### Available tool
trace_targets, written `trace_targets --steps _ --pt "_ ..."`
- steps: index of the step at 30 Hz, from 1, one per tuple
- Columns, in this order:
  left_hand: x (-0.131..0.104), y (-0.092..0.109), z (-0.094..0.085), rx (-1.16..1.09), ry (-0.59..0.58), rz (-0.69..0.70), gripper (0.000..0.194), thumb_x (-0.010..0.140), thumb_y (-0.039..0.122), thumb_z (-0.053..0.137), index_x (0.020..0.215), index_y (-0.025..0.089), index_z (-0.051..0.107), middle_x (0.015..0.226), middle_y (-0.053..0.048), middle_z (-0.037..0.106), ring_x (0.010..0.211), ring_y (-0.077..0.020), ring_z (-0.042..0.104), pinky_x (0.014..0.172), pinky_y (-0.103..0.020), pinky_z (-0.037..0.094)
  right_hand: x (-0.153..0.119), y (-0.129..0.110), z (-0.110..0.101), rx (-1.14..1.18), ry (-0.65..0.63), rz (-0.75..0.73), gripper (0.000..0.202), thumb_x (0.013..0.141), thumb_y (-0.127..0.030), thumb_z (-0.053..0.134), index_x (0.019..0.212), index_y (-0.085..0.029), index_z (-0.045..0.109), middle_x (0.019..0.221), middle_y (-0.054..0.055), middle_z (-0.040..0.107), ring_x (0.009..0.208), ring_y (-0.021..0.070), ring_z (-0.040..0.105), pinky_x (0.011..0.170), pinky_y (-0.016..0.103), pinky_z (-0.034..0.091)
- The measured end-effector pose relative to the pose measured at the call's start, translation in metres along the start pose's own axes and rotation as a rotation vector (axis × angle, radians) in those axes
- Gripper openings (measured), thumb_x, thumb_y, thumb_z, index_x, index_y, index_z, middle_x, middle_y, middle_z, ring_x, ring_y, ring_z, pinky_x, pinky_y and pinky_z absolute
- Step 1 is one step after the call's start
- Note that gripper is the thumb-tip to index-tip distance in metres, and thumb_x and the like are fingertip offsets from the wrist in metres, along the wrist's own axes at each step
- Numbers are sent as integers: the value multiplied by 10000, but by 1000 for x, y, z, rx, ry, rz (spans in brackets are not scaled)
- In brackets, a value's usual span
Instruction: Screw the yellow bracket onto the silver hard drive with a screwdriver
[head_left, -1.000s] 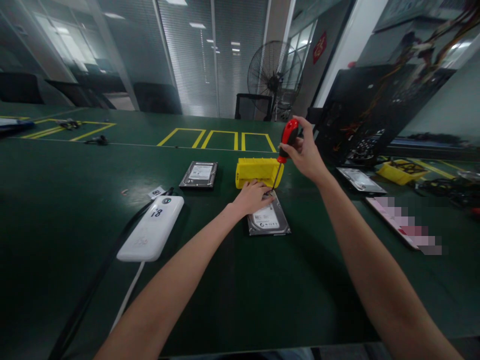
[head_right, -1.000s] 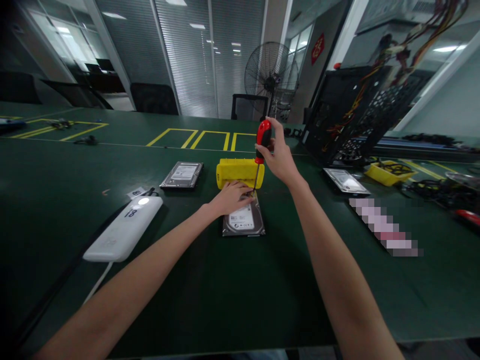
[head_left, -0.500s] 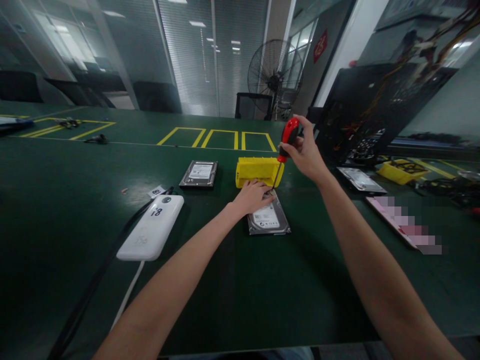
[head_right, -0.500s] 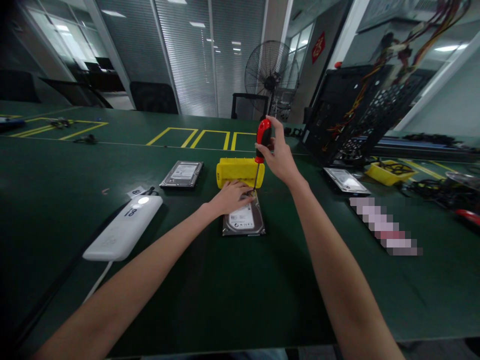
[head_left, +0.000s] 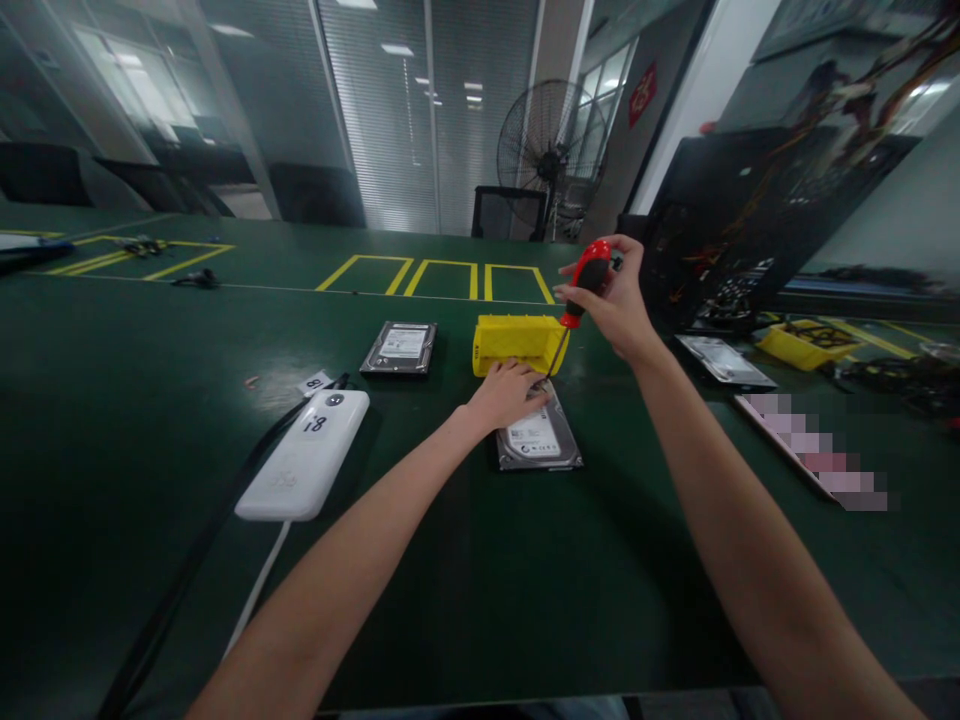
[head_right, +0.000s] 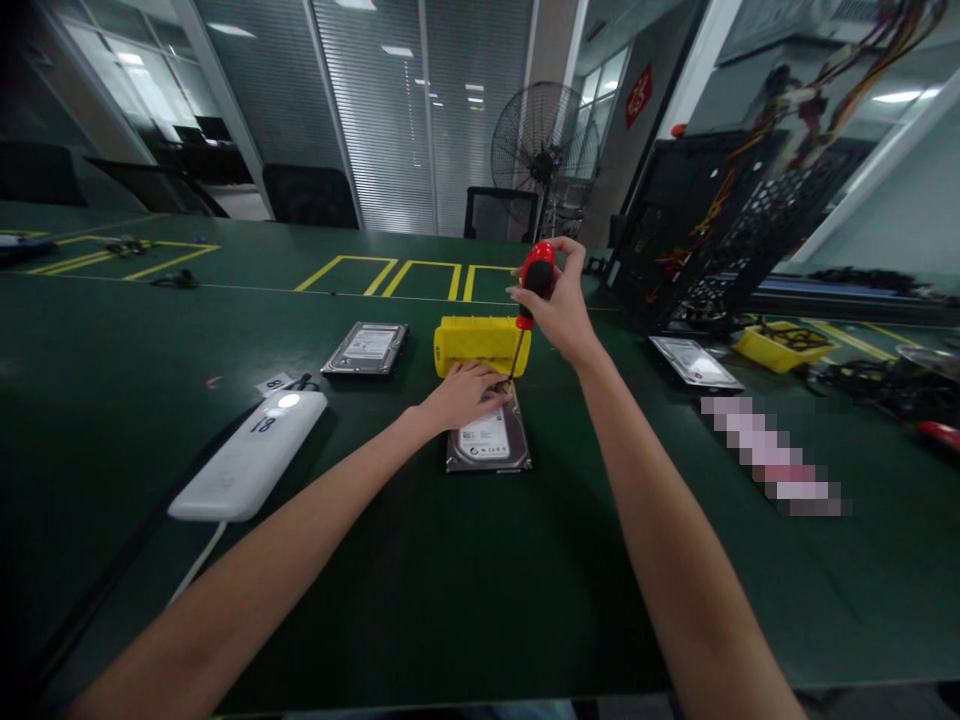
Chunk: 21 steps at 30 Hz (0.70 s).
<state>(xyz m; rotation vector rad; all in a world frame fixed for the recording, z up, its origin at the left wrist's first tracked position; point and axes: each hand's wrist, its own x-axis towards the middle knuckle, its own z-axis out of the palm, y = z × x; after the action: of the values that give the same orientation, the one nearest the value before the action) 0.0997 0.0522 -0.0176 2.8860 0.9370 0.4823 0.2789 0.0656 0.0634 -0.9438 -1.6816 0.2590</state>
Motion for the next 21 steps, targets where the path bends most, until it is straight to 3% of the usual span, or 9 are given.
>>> trace_targets --steps 5,9,16,21 --pt "0 1 0 1 -1 2 500 927 465 325 1247 152 549 1247 -104 566 1156 -285 461 964 -450 348 4 7 13 35 8 85 611 795 -398 586 1275 -353 211 1155 64 550 852 206 653 758 465 593" --pt "0 0 1 -2 0 -3 498 929 468 315 1249 163 545 1252 -102 561 1157 -285 456 964 -451 343 6 7 16 16 -8 75 586 773 -406 611 1240 -343 262 1145 60 542 903 222 639 739 455 602" --pt "1 0 0 -16 -15 -9 505 931 472 315 1260 160 538 1260 -102 556 1174 -286 442 980 -458 334 5 5 18 -16 -14 46 698 773 -436 612 1298 -336 163 1055 66 577 882 244 654 713 473 588" --pt "1 0 2 -15 -10 -4 504 932 475 311 1260 163 534 1254 -103 555 1168 -283 444 978 -460 339 6 7 19 -25 -18 43 658 801 -530 555 1309 -371 169 1044 63 564 837 223 649 640 437 582"
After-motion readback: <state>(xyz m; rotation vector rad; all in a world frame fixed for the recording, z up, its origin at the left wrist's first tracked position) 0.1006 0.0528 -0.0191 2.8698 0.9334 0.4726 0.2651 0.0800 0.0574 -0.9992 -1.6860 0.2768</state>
